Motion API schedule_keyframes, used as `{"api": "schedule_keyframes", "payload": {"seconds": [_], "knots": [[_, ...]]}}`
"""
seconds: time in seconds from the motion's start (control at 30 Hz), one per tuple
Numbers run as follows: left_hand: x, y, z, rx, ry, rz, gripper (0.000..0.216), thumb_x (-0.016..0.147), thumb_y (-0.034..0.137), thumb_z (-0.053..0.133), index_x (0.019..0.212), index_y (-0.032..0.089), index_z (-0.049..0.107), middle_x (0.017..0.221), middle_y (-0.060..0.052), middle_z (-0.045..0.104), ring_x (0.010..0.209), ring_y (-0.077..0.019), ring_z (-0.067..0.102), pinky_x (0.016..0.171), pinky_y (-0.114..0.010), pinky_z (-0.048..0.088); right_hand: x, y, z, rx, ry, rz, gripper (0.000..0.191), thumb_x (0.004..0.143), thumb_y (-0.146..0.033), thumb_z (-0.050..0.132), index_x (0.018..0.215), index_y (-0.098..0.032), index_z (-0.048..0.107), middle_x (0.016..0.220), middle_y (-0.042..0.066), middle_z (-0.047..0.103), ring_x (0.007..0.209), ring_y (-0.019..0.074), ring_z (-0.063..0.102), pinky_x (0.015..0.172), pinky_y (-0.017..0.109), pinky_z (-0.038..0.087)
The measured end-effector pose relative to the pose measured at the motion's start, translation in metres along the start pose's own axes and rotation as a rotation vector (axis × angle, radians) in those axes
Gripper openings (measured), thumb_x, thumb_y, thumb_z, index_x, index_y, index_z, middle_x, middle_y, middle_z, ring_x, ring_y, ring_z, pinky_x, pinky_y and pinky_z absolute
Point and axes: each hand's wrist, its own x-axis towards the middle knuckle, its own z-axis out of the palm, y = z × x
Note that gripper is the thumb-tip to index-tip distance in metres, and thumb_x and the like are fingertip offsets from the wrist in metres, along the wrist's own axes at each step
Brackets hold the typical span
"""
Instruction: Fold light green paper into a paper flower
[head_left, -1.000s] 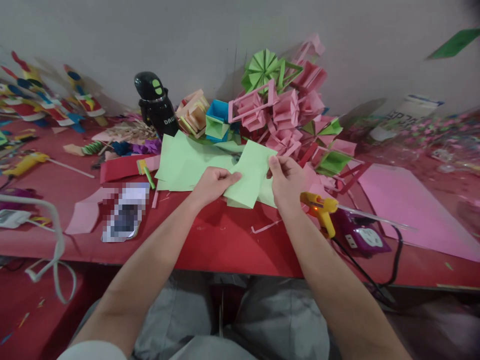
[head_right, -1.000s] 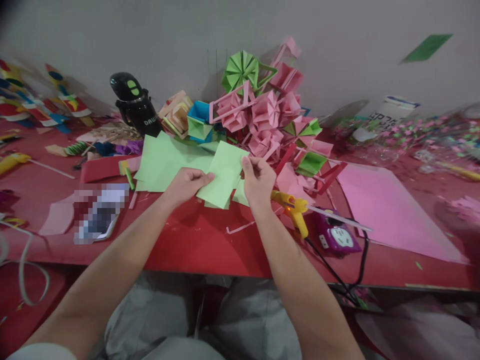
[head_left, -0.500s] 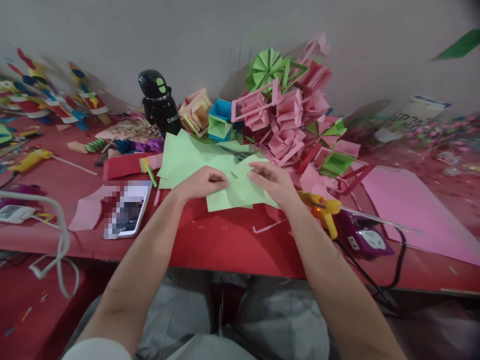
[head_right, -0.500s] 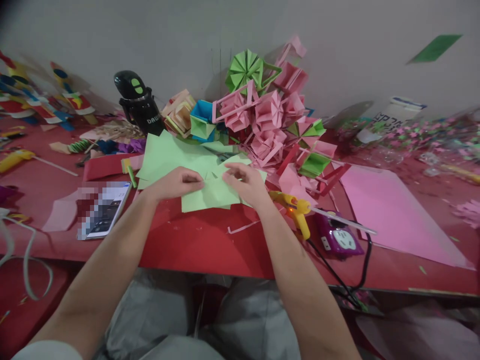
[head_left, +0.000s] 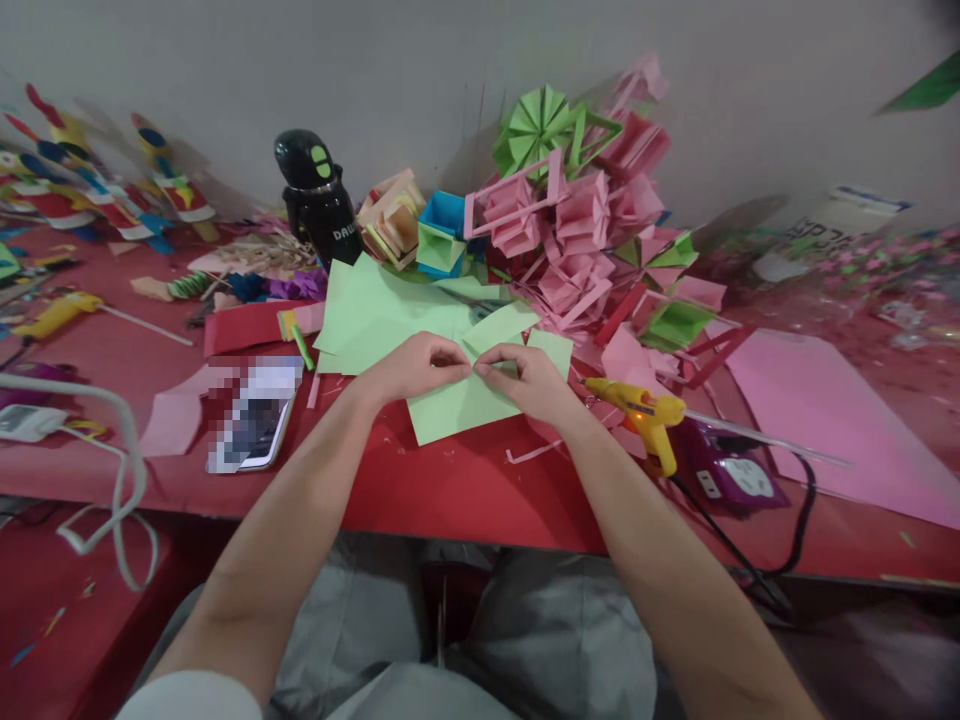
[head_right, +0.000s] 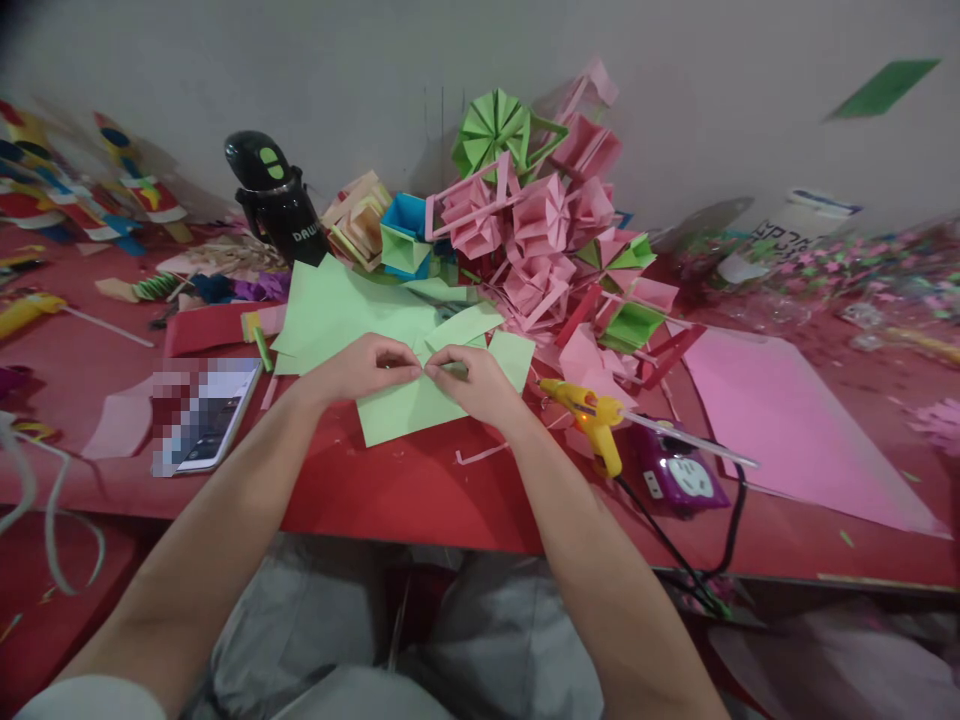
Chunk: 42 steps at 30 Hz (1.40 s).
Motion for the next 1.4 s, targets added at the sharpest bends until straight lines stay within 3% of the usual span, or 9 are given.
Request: {"api": "schedule_keyframes", "payload": {"seconds": [0.2, 0.37, 0.6, 0.8, 0.93, 1.0, 1.07, 1.2, 1.4], "knots": [[0.0, -0.003, 0.0, 0.025, 0.035, -0.004, 0.029, 0.086, 0.045, 0.065, 0.087, 0.017, 0.073, 0.076, -0.003, 0.068, 0.067, -0.014, 0.055, 0.063, -0.027, 0.041, 0.001, 0.002, -0.002, -0.022, 0.065, 0.067, 0.027, 0.084, -0.044, 0.067, 0.083, -0.017, 0.072, 0.055, -0.006, 0.042, 0.051, 0.0084, 0.029, 0.051, 0.027, 0.025], [0.0, -0.003, -0.002, 0.007, 0.06, 0.013, 0.025, 0.085, 0.041, 0.065, 0.083, 0.017, 0.073, 0.075, -0.002, 0.068, 0.065, -0.0135, 0.055, 0.061, -0.026, 0.041, 0.003, 0.005, -0.003, -0.049, 0.063, 0.016, 0.024, 0.086, -0.04, 0.064, 0.082, -0.018, 0.07, 0.059, -0.005, 0.047, 0.052, 0.0088, 0.03, 0.053, 0.028, 0.026], [-0.006, -0.014, -0.03, 0.003, 0.105, -0.042, 0.024, 0.08, 0.041, 0.07, 0.078, 0.017, 0.072, 0.068, -0.002, 0.066, 0.061, -0.0129, 0.054, 0.06, -0.026, 0.041, 0.005, 0.011, -0.011, -0.062, 0.289, -0.025, 0.02, 0.084, -0.037, 0.065, 0.078, -0.018, 0.066, 0.061, -0.002, 0.052, 0.052, 0.0097, 0.033, 0.052, 0.028, 0.026], [-0.006, -0.025, -0.038, -0.028, 0.191, -0.092, 0.023, 0.082, 0.039, 0.069, 0.079, 0.017, 0.067, 0.069, -0.003, 0.066, 0.064, -0.0136, 0.058, 0.064, -0.027, 0.046, 0.009, 0.019, -0.01, -0.009, 0.354, -0.01, 0.022, 0.083, -0.04, 0.066, 0.077, -0.019, 0.066, 0.067, 0.0, 0.057, 0.055, 0.0106, 0.038, 0.053, 0.028, 0.029], [-0.001, -0.021, -0.027, -0.314, 0.294, -0.077, 0.032, 0.083, 0.049, 0.071, 0.084, 0.017, 0.064, 0.084, -0.005, 0.067, 0.077, -0.0161, 0.065, 0.067, -0.027, 0.052, 0.013, 0.03, -0.007, 0.2, 0.441, 0.088, 0.027, 0.078, -0.046, 0.07, 0.079, -0.019, 0.066, 0.064, -0.002, 0.054, 0.056, 0.0107, 0.04, 0.054, 0.027, 0.03], [0.001, -0.016, -0.022, -0.495, 0.255, -0.118, 0.037, 0.083, 0.054, 0.07, 0.085, 0.018, 0.063, 0.086, -0.006, 0.066, 0.075, -0.0174, 0.067, 0.062, -0.028, 0.053, 0.014, 0.035, -0.003, 0.381, 0.455, 0.169, 0.032, 0.073, -0.05, 0.073, 0.08, -0.019, 0.066, 0.065, -0.002, 0.055, 0.057, 0.0114, 0.044, 0.054, 0.027, 0.032], [0.002, -0.013, -0.017, -0.581, 0.217, -0.157, 0.034, 0.08, 0.049, 0.074, 0.082, 0.018, 0.062, 0.079, -0.004, 0.064, 0.066, -0.0155, 0.065, 0.055, -0.026, 0.05, 0.015, 0.038, 0.0, 0.433, 0.43, 0.206, 0.035, 0.072, -0.052, 0.075, 0.081, -0.02, 0.066, 0.065, -0.001, 0.058, 0.058, 0.0125, 0.048, 0.055, 0.027, 0.036], [0.004, -0.01, -0.015, -0.667, 0.303, -0.182, 0.017, 0.076, 0.029, 0.073, 0.073, 0.017, 0.061, 0.067, 0.0, 0.059, 0.056, -0.0096, 0.056, 0.051, -0.022, 0.047, 0.014, 0.04, 0.002, 0.301, 0.44, 0.132, 0.031, 0.076, -0.049, 0.074, 0.085, -0.019, 0.071, 0.081, 0.003, 0.069, 0.074, 0.0152, 0.059, 0.069, 0.03, 0.046], [0.007, -0.011, -0.018, -0.787, 0.371, -0.265, 0.013, 0.077, 0.025, 0.067, 0.07, 0.018, 0.059, 0.065, 0.0, 0.056, 0.056, -0.0096, 0.056, 0.053, -0.022, 0.049, 0.01, 0.029, -0.005, 0.244, 0.402, 0.075, 0.038, 0.08, -0.051, 0.074, 0.106, -0.023, 0.074, 0.113, 0.009, 0.072, 0.107, 0.0233, 0.065, 0.093, 0.04, 0.05]]}}
